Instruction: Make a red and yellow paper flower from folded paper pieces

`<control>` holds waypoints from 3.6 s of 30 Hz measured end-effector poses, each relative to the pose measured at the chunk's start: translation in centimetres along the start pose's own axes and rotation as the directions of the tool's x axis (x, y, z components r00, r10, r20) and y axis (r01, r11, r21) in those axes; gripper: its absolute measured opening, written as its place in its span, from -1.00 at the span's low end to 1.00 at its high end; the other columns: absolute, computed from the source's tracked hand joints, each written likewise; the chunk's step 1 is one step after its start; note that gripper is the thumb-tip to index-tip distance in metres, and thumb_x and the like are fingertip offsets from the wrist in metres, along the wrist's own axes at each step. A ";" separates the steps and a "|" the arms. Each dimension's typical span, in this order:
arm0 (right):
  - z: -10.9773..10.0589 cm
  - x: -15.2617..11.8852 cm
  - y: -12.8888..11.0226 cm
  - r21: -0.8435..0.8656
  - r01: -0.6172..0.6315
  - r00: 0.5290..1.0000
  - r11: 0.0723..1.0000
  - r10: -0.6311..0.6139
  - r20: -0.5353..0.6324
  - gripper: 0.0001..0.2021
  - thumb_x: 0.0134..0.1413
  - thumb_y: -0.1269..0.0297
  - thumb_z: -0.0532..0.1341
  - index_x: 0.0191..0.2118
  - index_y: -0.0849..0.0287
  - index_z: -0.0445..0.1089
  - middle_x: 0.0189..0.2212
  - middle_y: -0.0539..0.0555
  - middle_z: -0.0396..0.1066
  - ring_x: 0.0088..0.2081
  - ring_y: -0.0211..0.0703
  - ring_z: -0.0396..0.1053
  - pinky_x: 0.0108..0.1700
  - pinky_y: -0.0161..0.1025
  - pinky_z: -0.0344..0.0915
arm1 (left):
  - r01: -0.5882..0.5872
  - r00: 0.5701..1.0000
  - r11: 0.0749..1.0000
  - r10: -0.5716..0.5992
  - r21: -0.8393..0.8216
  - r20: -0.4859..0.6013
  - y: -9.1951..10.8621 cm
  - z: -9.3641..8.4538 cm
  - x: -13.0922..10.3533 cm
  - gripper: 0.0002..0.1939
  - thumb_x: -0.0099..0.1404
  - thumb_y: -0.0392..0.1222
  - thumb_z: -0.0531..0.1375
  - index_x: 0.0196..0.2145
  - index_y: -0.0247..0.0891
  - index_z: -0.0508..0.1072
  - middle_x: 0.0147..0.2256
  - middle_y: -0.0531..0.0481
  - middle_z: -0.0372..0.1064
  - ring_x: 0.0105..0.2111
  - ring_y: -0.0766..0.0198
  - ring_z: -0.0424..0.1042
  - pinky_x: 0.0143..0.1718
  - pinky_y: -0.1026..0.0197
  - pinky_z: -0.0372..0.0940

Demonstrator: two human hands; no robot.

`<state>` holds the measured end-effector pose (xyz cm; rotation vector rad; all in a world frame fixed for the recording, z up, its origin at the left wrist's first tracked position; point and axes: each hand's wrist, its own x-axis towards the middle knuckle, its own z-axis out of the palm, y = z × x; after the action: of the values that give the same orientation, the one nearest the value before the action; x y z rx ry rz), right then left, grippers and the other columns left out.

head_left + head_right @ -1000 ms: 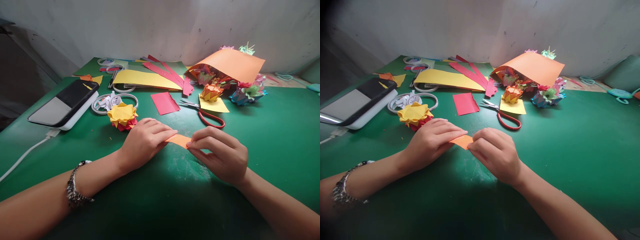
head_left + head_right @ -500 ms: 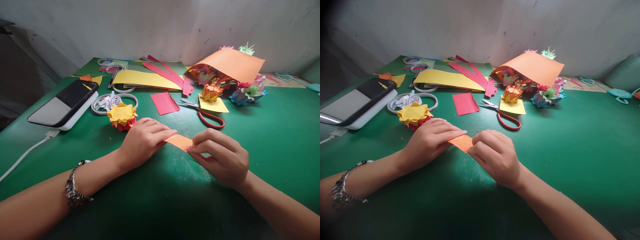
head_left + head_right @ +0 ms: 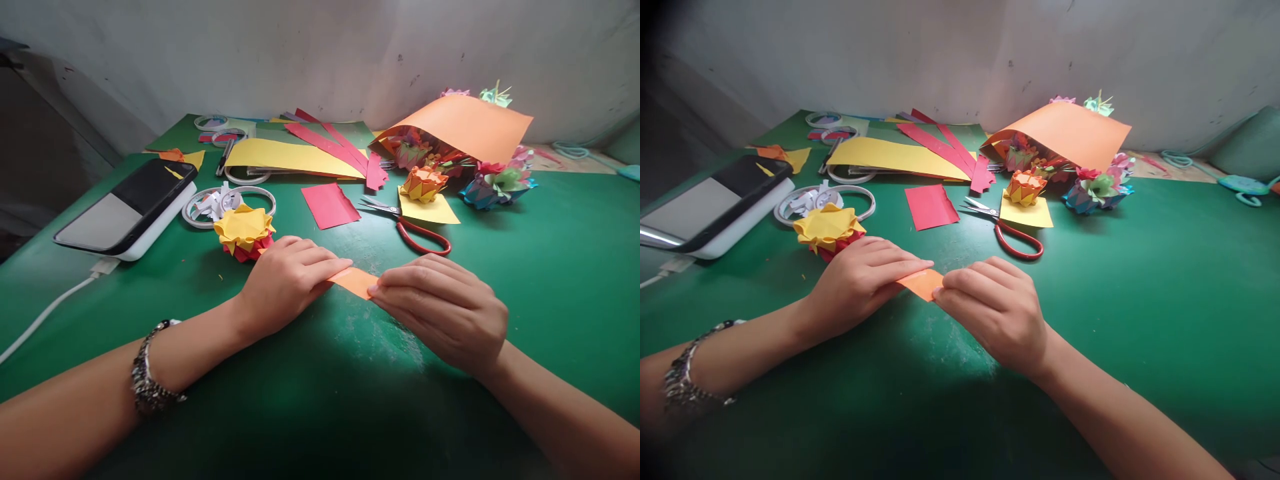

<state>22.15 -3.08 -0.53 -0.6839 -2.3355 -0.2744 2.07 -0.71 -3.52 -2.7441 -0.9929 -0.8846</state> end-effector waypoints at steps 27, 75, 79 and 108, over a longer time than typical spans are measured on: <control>0.1 0.2 0.0 -0.341 0.257 0.966 0.905 -0.251 0.062 -0.97 0.00 0.48 0.21 -0.38 0.28 0.39 -0.45 0.03 0.45 -0.46 -0.30 0.24 -0.45 -0.25 0.22 | -0.030 0.999 0.999 0.029 -0.037 -0.029 0.2 -0.1 0.1 -0.74 0.30 -0.23 0.00 -0.17 -0.27 0.44 -0.30 0.00 0.50 -0.32 0.26 0.41 -0.33 0.20 0.20; 0.7 0.0 -0.1 -0.079 0.085 0.994 0.993 -0.090 -0.059 -0.87 0.02 0.53 0.16 -0.49 0.24 0.35 -0.58 0.02 0.38 -0.51 -0.30 0.24 -0.52 -0.31 0.18 | -0.106 0.923 0.972 0.174 0.209 -0.342 1.6 -1.4 0.4 -0.91 0.15 -0.22 0.22 -0.49 -0.12 0.37 -0.56 0.26 0.40 -0.54 0.40 0.25 -0.38 0.18 0.02; 0.7 0.1 -0.2 -0.132 0.123 0.991 0.984 -0.128 -0.035 -0.83 0.02 0.53 0.15 -0.54 0.24 0.34 -0.59 0.01 0.38 -0.51 -0.30 0.23 -0.51 -0.30 0.19 | -0.110 0.917 0.963 0.194 0.246 -0.349 1.8 -1.5 0.5 -0.91 0.11 -0.25 0.25 -0.49 -0.14 0.38 -0.58 0.27 0.39 -0.56 0.41 0.25 -0.38 0.19 0.02; 0.6 0.1 -0.3 -0.167 0.200 0.977 0.965 -0.209 -0.034 -0.76 0.11 0.51 0.05 -0.50 0.23 0.37 -0.62 0.01 0.34 -0.51 -0.28 0.18 -0.43 -0.27 0.23 | -0.264 0.915 0.896 0.350 0.356 -0.200 1.8 -2.3 -0.2 -0.83 0.21 -0.38 0.08 -0.44 -0.17 0.40 -0.48 0.19 0.43 -0.50 0.40 0.31 -0.36 0.17 0.02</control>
<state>21.60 -3.10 -0.94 -0.5046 -2.3539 -0.5745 1.85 -2.87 -1.53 -2.3435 -0.5687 -0.9029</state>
